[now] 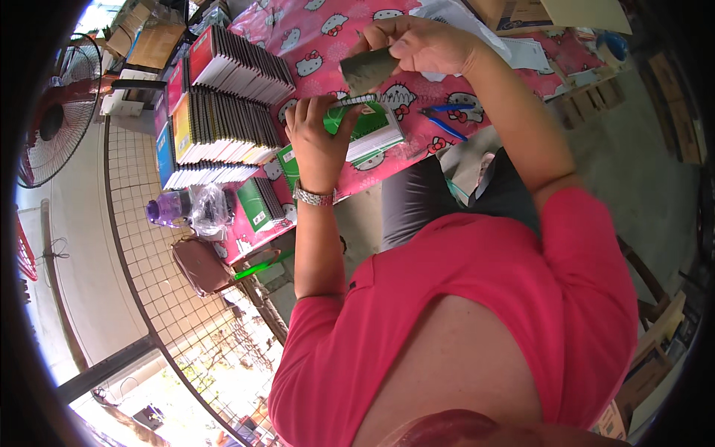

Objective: The person picks up several notebooks, turning them over and handling them one at a time.

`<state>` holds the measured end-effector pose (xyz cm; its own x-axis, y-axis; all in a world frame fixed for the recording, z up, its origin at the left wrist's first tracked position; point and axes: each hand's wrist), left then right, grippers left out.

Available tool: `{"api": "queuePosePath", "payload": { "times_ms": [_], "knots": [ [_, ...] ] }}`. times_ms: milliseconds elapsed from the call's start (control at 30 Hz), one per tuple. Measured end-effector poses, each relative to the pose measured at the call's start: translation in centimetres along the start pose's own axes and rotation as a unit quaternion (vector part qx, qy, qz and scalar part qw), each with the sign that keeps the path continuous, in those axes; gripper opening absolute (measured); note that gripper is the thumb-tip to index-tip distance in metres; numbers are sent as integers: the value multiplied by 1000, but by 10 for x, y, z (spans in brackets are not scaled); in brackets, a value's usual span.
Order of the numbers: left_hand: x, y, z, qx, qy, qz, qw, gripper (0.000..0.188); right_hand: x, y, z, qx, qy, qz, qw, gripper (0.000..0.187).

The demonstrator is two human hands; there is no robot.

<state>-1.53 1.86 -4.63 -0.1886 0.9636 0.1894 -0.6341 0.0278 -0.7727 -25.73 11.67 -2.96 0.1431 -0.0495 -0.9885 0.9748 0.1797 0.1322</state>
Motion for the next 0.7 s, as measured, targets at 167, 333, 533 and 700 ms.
{"api": "queuePosePath", "payload": {
  "times_ms": [167,333,533,700],
  "knots": [
    [1,-1,2,22,-1,-20,1000,41,-7,9,4,-55,-33,70,995,23],
    [-1,-1,3,7,3,-22,1000,40,-12,5,19,28,53,-283,957,25],
    [-3,-5,4,15,-18,-20,1000,40,-8,2,22,-8,40,-126,991,23],
    [-20,-15,3,-16,-68,-38,997,38,-3,2,40,-29,21,-161,986,24]
  ]
}}
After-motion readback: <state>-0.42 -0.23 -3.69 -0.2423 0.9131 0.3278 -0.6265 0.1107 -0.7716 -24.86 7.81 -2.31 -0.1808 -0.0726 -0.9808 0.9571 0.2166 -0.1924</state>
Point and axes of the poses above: each hand's wrist, its own z-axis towards the middle knuckle, its own y-axis out of the palm, x = y × z, and after that the axes turned 7 degrees about y, right-handed
